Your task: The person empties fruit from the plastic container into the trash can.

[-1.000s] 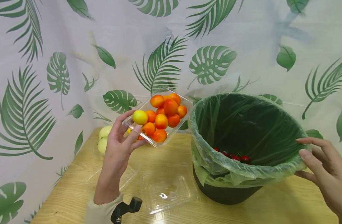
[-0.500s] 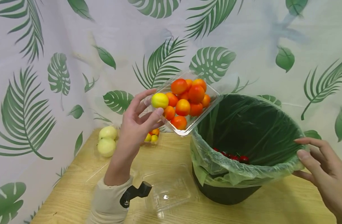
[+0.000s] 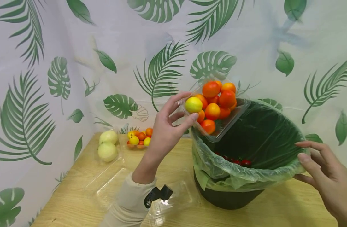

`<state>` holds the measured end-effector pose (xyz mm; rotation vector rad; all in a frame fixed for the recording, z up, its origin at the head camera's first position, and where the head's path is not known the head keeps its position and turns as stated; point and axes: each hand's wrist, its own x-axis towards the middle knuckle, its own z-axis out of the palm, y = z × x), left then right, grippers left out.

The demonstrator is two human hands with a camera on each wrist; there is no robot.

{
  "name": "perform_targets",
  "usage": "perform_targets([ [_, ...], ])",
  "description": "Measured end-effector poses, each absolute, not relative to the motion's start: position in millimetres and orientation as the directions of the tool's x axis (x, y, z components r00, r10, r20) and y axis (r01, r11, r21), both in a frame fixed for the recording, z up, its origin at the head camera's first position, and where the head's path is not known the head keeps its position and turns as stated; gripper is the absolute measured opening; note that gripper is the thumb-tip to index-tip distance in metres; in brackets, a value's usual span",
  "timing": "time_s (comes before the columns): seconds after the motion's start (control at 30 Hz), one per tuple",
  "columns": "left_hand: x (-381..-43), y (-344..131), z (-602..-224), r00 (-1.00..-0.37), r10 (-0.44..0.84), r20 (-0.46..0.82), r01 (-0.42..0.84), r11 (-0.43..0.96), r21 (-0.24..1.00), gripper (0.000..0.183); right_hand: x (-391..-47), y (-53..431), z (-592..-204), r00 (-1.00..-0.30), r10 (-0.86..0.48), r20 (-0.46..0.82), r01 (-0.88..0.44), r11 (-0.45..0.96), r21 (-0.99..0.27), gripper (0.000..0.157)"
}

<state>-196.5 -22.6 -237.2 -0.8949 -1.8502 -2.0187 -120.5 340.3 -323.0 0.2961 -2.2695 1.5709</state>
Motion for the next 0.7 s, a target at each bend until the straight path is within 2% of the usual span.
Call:
perform_targets([
  [0.43, -196.0, -12.7, -245.0, -0.733, 0.228, 0.641, 0.624, -0.150, 0.767, 0.048, -120.1, 336.9, -320.1, -0.907, 0.026, 0.421, -0.387, 0.350, -0.853, 0.038],
  [0.7, -193.9, -12.4, -245.2, -0.700, 0.282, 0.656, 0.664, -0.078, 0.743, 0.050, -120.5, 337.6, -320.4, -0.908, 0.022, 0.419, -0.385, 0.352, -0.853, 0.039],
])
